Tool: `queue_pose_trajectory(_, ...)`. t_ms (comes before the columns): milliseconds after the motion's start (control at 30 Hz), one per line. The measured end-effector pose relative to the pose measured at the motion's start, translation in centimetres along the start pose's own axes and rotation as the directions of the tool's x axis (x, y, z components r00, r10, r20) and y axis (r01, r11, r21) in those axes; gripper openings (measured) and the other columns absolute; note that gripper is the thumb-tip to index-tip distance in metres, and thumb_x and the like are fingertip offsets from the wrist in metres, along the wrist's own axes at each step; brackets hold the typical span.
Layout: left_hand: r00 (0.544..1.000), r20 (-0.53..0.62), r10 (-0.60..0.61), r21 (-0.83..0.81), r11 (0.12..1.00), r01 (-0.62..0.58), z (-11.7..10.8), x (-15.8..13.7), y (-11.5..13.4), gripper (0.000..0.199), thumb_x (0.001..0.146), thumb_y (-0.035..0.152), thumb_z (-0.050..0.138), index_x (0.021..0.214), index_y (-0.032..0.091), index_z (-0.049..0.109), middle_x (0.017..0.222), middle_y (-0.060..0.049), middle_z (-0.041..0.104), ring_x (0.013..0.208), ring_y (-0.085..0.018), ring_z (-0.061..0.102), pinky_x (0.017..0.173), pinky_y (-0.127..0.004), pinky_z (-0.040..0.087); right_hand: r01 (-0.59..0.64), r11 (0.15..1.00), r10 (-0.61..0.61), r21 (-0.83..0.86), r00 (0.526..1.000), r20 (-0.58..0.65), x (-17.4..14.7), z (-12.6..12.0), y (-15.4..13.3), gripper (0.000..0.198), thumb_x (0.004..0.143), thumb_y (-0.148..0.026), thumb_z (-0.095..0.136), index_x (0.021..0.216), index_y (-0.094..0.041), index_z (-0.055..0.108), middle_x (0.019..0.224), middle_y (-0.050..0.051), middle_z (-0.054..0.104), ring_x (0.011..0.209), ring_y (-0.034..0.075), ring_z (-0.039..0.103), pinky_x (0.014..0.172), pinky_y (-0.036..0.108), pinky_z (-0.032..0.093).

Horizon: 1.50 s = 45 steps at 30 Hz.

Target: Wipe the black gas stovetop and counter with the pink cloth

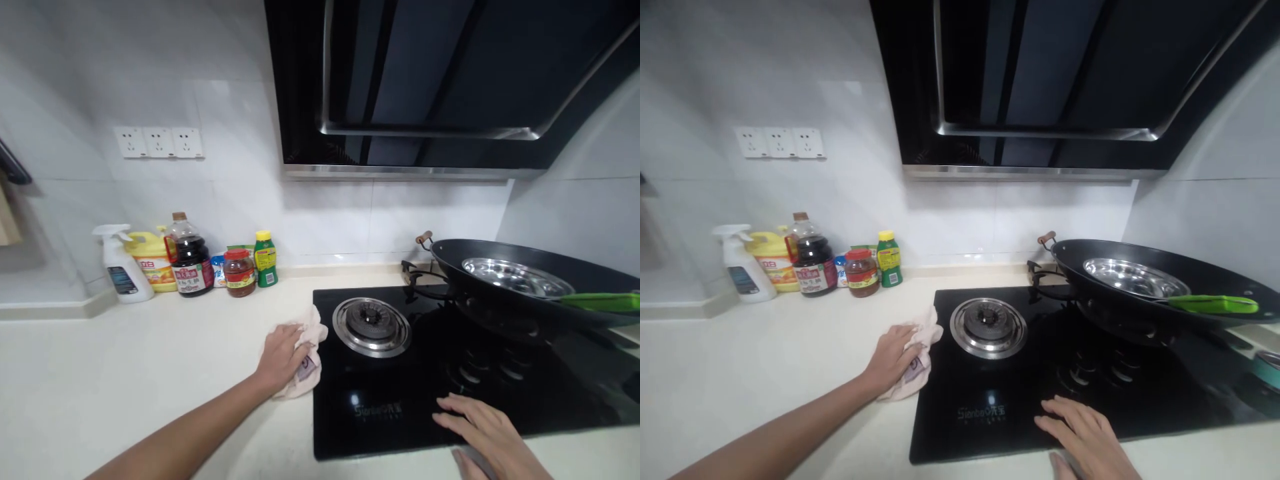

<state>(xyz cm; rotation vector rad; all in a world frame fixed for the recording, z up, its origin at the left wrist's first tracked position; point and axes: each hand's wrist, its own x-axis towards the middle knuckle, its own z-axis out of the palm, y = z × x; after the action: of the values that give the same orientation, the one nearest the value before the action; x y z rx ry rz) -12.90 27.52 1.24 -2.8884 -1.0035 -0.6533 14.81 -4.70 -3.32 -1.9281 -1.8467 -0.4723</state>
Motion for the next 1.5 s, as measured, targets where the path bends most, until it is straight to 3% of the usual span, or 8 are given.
queue_pose_trajectory(267,0.973,-0.009,0.229,-0.202,0.953,-0.226,-1.7,-6.5,6.1,0.038,0.084,0.030,0.062,0.121,0.028,0.071,0.145,-0.007,0.057,0.129,-0.033,0.050,0.106,-0.056,0.043,0.006,0.999,-0.007,0.031,1.000,0.014,-0.7,0.3,0.3,0.041,0.093,-0.036,0.059,0.133,-0.038,0.063,0.138,0.003,0.063,0.128,0.028,0.058,0.101,0.046,0.053)
queue_pose_trajectory(467,0.931,0.036,0.362,-0.144,0.924,-0.354,-4.2,-13.4,6.1,0.049,0.084,0.037,0.064,0.133,0.040,0.062,0.154,-0.004,0.049,0.137,-0.035,0.048,0.112,-0.061,0.040,-0.009,0.999,0.008,0.044,0.999,0.031,-0.8,0.5,0.5,0.039,0.093,-0.038,0.058,0.132,-0.038,0.065,0.138,0.003,0.063,0.129,0.029,0.057,0.103,0.048,0.051)
queue_pose_trajectory(667,0.959,0.031,0.282,0.019,0.959,-0.282,-6.0,-19.7,1.4,0.061,0.080,0.036,0.066,0.139,0.048,0.056,0.158,0.002,0.043,0.141,-0.035,0.045,0.111,-0.056,0.043,-0.029,0.995,0.024,0.091,0.998,0.055,-0.7,-0.2,0.1,0.038,0.094,-0.040,0.056,0.131,-0.036,0.065,0.139,0.004,0.062,0.131,0.030,0.055,0.106,0.051,0.047)
queue_pose_trajectory(900,0.993,-0.116,0.003,0.246,0.969,0.026,-9.1,-23.7,-9.4,0.045,0.091,0.050,0.054,0.132,0.034,0.064,0.148,-0.004,0.057,0.136,-0.033,0.051,0.114,-0.053,0.039,-0.052,0.994,0.045,0.101,0.997,0.068,-0.8,-0.6,-0.5,0.038,0.096,-0.042,0.053,0.131,-0.034,0.064,0.141,0.004,0.061,0.135,0.030,0.051,0.109,0.052,0.043)
queue_pose_trajectory(1000,0.966,-0.234,-0.106,0.288,0.942,0.173,-10.7,-25.2,-12.9,0.045,0.094,0.052,0.045,0.125,0.027,0.065,0.133,-0.006,0.068,0.126,-0.031,0.058,0.109,-0.051,0.044,-0.048,0.994,0.040,0.095,0.996,0.076,-0.9,-0.7,-0.6,0.039,0.097,-0.043,0.051,0.132,-0.032,0.063,0.142,0.005,0.060,0.136,0.030,0.049,0.109,0.053,0.042)
queue_pose_trajectory(1100,0.915,-0.371,-0.159,0.311,0.907,0.284,-11.3,-26.5,-14.2,0.042,0.097,0.051,0.038,0.120,0.025,0.063,0.122,-0.003,0.071,0.120,-0.030,0.061,0.103,-0.050,0.049,-0.057,0.993,0.048,0.105,0.995,0.086,-1.0,-0.7,-0.5,0.041,0.097,-0.048,0.049,0.133,-0.032,0.063,0.142,0.006,0.060,0.136,0.031,0.049,0.110,0.054,0.041)
queue_pose_trajectory(1267,0.818,-0.542,-0.194,0.343,0.837,0.426,-9.9,-27.4,-12.4,0.041,0.099,0.048,0.036,0.113,0.022,0.063,0.114,-0.006,0.069,0.111,-0.031,0.062,0.094,-0.048,0.051,-0.106,0.971,0.083,0.216,0.990,0.113,-1.0,-0.9,-0.1,0.044,0.099,-0.055,0.045,0.131,-0.032,0.064,0.143,0.004,0.059,0.139,0.030,0.047,0.114,0.053,0.037)
queue_pose_trajectory(1500,0.897,-0.405,-0.178,0.373,0.864,0.340,-5.7,-26.3,-2.6,0.048,0.093,0.051,0.043,0.122,0.021,0.067,0.132,-0.017,0.061,0.127,-0.041,0.047,0.101,-0.058,0.036,-0.203,0.889,0.175,0.410,0.979,0.105,-0.9,-1.4,-0.1,0.049,0.101,-0.058,0.036,0.128,-0.027,0.063,0.141,0.007,0.060,0.136,0.027,0.049,0.115,0.050,0.034)
